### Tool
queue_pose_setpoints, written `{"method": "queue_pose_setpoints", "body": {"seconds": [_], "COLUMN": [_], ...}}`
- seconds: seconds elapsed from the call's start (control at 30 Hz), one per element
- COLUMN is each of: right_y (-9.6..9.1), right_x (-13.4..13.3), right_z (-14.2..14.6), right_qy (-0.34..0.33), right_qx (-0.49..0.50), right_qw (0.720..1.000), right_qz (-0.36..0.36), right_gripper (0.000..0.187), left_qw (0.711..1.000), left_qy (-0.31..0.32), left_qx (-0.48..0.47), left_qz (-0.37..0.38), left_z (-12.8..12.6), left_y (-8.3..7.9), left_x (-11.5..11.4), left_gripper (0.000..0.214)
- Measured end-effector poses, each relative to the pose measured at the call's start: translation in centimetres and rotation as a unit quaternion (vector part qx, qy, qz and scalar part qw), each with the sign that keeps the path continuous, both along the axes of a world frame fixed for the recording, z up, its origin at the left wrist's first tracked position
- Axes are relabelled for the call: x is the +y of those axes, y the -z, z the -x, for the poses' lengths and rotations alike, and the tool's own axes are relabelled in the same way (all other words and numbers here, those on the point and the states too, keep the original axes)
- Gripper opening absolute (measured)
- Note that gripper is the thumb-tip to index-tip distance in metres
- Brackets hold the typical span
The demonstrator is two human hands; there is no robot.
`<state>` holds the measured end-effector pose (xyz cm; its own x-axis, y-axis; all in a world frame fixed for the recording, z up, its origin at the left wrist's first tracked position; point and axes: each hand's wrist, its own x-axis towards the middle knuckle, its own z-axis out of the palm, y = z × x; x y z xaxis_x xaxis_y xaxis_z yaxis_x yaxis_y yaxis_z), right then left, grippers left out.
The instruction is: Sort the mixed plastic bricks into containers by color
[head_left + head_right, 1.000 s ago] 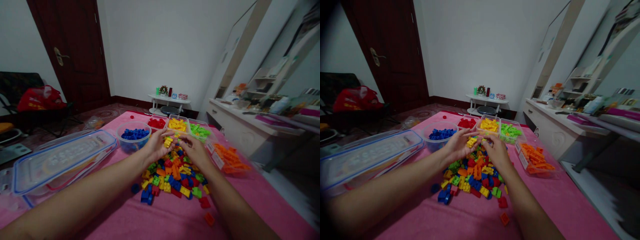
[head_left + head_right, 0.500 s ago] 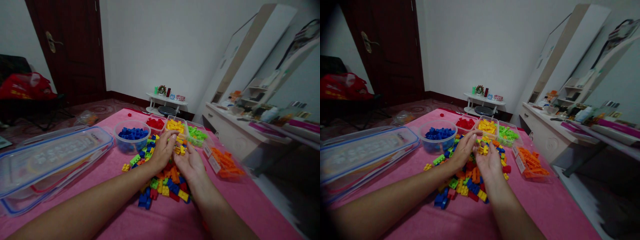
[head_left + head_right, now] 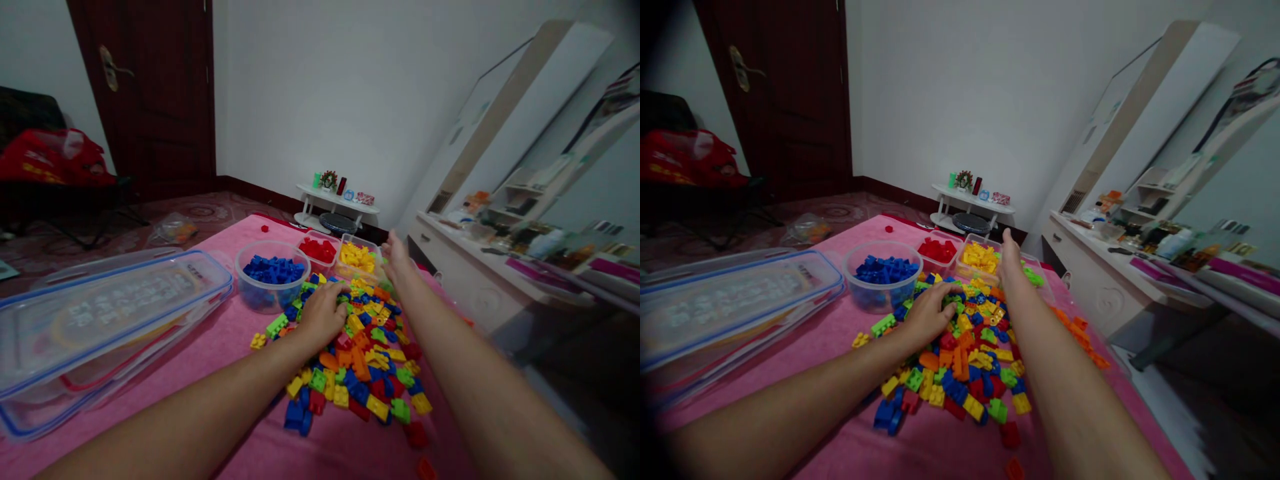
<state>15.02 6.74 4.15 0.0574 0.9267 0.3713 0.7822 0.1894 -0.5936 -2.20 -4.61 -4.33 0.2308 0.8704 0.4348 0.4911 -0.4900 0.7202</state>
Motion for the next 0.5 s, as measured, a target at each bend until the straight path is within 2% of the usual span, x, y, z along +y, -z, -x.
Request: {"method": "queue_pose_setpoints", "body": {"seconds": [0.1,0.17,0.27,0.4,0.5], "right_y": [1.9,3.4,5.4,7.2,7.8], "right_x": [-1.9,-3.8,-6.8,-8.9,-9.2], "right_z": [0.5,0.6,0.3,-0.6,-1.2], "right_qy": [0.025,0.007,-0.021,-0.015,0.005], "right_qx": [0.048,0.057,0.006,-0.167,-0.192], "right_qw": [0.999,0.998,1.0,0.986,0.981], "right_qz": [-0.005,0.002,0.019,0.003,0.027], "right_gripper": [0.056,0.043,0.024,0.028,0.034], "left_qw": [1.0,1.0,0.999,0.998,0.998], "left_qy": [0.0,-0.002,-0.002,0.01,0.004], "left_qx": [0.017,0.03,0.044,0.057,0.068], "left_qz": [0.0,-0.001,-0.006,-0.019,-0.018], "left_z": [0.0,0.0,0.0,-0.1,-0.1], "left_y": [0.0,0.0,0.0,0.0,0.1], "left_x": [0.0,-0.1,-0.2,-0.2,-0.2], "left_gripper": [0.036,0.035,0.033,0.031,0.029]}}
